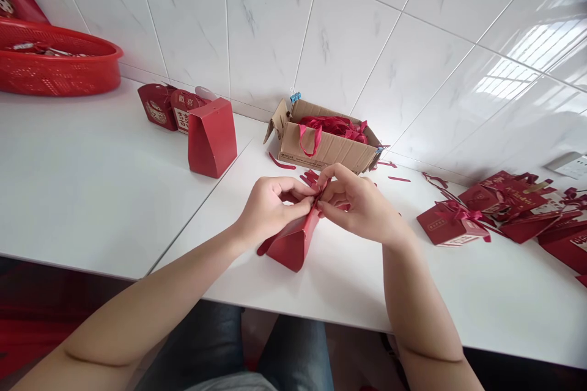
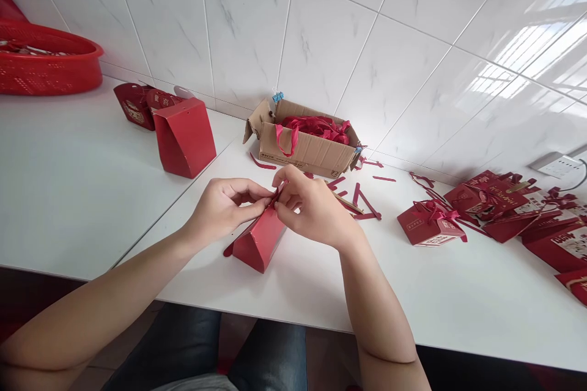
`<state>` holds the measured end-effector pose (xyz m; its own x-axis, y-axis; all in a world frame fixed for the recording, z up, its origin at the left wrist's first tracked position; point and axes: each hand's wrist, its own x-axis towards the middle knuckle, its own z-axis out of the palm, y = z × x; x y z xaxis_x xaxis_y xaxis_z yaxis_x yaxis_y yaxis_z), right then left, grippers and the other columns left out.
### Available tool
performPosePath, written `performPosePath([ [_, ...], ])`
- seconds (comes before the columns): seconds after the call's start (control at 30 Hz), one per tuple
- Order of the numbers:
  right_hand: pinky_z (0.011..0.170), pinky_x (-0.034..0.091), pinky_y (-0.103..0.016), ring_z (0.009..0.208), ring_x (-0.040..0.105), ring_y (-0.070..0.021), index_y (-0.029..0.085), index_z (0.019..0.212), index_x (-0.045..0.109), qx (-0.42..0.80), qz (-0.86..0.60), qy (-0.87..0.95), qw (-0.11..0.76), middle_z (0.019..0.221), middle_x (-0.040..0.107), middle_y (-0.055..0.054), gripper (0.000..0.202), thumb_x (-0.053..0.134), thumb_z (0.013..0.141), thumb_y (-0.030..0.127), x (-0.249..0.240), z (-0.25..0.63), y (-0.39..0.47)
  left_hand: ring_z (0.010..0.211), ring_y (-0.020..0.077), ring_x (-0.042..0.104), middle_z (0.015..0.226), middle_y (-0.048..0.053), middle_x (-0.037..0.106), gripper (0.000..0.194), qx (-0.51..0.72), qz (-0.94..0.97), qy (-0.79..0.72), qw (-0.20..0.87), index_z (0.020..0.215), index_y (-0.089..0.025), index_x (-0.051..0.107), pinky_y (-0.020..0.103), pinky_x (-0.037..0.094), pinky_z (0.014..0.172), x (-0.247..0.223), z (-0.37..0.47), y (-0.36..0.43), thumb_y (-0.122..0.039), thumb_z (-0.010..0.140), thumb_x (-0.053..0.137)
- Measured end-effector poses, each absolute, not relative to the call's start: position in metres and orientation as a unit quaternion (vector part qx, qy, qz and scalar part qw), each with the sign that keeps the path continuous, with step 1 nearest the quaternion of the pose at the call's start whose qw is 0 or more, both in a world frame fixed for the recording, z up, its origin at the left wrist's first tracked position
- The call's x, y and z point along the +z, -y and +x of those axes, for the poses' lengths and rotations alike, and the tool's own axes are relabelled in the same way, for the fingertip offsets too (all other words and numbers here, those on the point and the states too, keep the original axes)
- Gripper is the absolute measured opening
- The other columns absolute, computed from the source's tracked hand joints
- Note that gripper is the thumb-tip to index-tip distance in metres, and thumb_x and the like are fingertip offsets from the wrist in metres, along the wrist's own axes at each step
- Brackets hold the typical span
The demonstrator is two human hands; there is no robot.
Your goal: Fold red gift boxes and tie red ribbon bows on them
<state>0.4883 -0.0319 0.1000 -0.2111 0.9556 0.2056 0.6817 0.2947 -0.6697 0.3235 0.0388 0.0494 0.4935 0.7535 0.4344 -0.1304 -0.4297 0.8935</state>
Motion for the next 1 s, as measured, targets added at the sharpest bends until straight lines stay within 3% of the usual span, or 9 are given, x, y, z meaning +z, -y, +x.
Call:
performPosePath([
  [0.13,0.064,0.048,-0.024,0.068,0.062,-0.0126,0.023,0.096,0.044,0.222,-0.552,0.744,0.304,0.071,0.065,0.003,0.024,0.053,0.077,0.012,0.0998,0.4899,0.0311,0.079,0.0186,0.071,0.085,0.005,0.076,0.012,0.424,0.72,-0.214,0.506,0.086,-0.016,0.075,0.028,0.059,0.075,0.0468,0.3224,-0.0454,-0.022,0.077,0.069],
  [0.27,0.061,0.047,-0.023,0.065,0.061,-0.0123,0.023,0.094,0.045,0.226,-0.563,0.731,0.312,0.068,0.065,0.004,0.025,0.054,0.075,0.011,0.0988,0.4882,0.0305,0.078,0.0205,0.072,0.085,0.007,0.076,0.014,0.395,0.721,-0.216,0.526,0.089,-0.016,0.075,0.029,0.06,0.07,0.0466,0.3211,-0.0499,-0.025,0.08,0.067],
  [1.0,0.059,0.048,-0.024,0.062,0.061,-0.0127,0.023,0.091,0.048,0.224,-0.575,0.714,0.329,0.066,0.062,0.004,0.025,0.056,0.071,0.011,0.0962,0.4818,0.0305,0.067,0.0151,0.069,0.077,0.004,0.074,0.007,0.423,0.715,-0.212,0.515,0.08,-0.015,0.071,0.024,0.058,0.061,0.0494,0.3224,-0.0447,-0.017,0.077,0.066],
])
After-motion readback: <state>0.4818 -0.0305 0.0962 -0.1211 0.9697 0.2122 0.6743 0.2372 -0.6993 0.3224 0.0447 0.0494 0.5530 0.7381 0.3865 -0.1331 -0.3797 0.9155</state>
